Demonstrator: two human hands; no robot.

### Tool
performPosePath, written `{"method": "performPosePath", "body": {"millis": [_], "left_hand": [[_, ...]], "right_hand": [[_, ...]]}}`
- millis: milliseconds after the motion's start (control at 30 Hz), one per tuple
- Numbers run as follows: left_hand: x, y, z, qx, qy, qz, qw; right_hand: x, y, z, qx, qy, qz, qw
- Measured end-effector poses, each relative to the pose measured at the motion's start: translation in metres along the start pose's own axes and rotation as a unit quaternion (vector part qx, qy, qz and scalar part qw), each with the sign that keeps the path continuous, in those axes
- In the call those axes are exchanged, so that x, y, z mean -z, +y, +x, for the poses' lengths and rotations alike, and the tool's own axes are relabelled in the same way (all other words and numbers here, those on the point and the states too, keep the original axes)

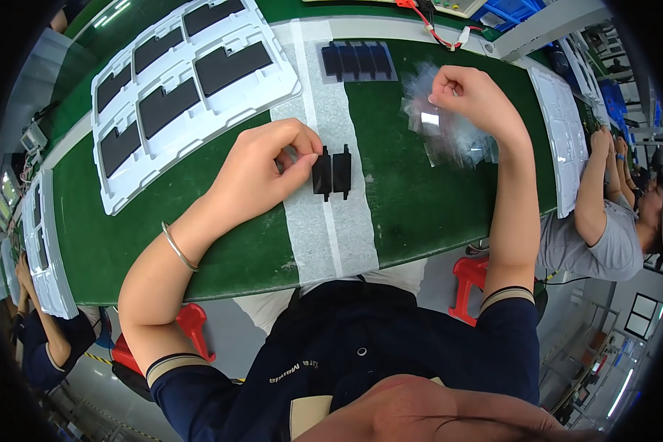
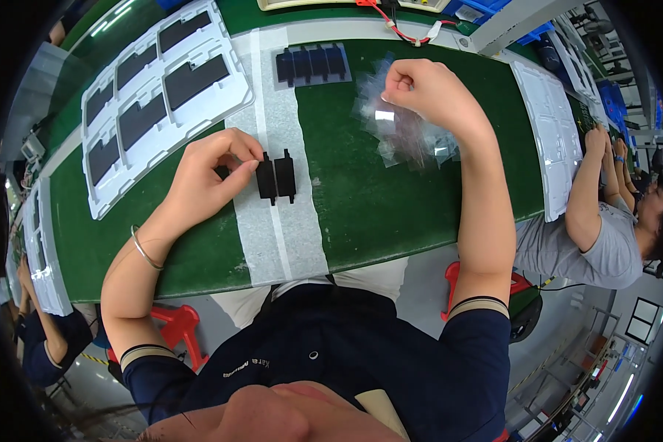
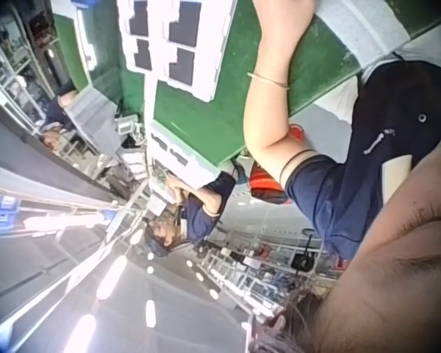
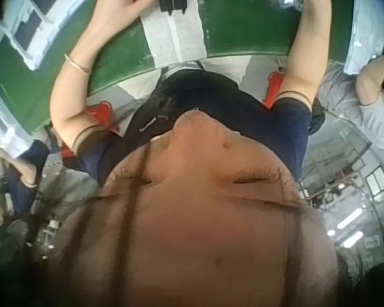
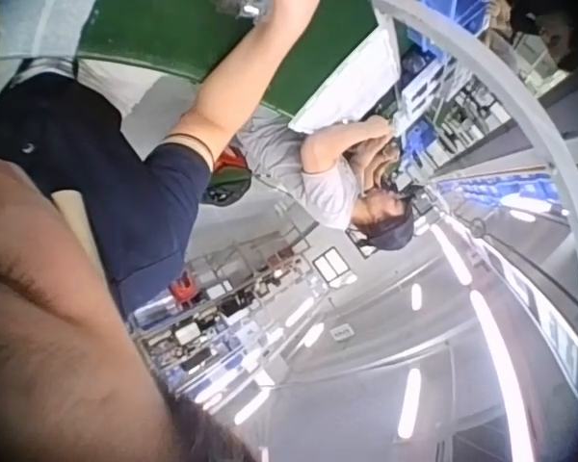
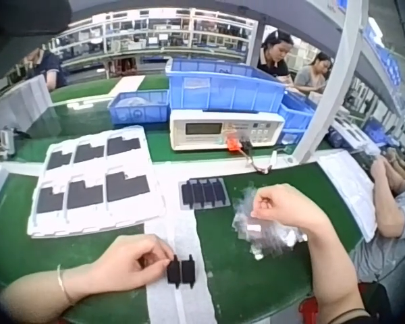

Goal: The person assembles small black plastic electronic components by hand on a factory assembly line.

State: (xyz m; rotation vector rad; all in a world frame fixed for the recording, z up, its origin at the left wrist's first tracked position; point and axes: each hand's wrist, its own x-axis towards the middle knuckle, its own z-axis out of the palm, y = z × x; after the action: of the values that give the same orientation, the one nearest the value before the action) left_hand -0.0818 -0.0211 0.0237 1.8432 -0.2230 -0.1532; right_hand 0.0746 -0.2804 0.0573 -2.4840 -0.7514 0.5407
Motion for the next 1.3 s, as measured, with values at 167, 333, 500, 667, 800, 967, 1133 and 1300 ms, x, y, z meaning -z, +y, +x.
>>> {"method": "performPosePath", "body": {"millis": [167, 333, 500, 667, 800, 967, 1133, 1300], "left_hand": [[0.0, -0.002, -0.001, -0.183, 0.105, 0.315, 0.925], [0.04, -0.016, 0.015, -0.221, 0.21, 0.428, 0.851], [0.097, -0.036, 0.017, 0.023, 0.245, 0.468, 0.849], [0.104, -0.036, 0.026, 0.034, 0.221, 0.443, 0.869], [0.1, -0.034, 0.027, -0.142, 0.297, 0.517, 0.79], [0.089, -0.02, 0.017, -0.12, 0.345, 0.225, 0.903], [0.026, 0.019, -0.006, -0.024, 0.275, -0.06, 0.959], [-0.016, 0.027, -0.018, -0.031, 0.224, -0.229, 0.947]], "right_hand": [[-0.009, 0.002, 0.002, 0.079, 0.168, -0.102, 0.977], [-0.014, -0.014, -0.003, 0.13, 0.23, 0.004, 0.965], [-0.013, -0.04, -0.011, 0.226, 0.264, 0.043, 0.937], [-0.011, -0.039, -0.014, 0.263, 0.279, 0.059, 0.922], [-0.024, -0.042, -0.01, 0.311, 0.273, 0.054, 0.909], [-0.047, -0.043, -0.005, 0.372, 0.215, 0.01, 0.903], [-0.072, -0.068, -0.016, 0.309, 0.201, 0.189, 0.91], [-0.063, -0.066, -0.034, 0.181, -0.031, 0.266, 0.946]]}}
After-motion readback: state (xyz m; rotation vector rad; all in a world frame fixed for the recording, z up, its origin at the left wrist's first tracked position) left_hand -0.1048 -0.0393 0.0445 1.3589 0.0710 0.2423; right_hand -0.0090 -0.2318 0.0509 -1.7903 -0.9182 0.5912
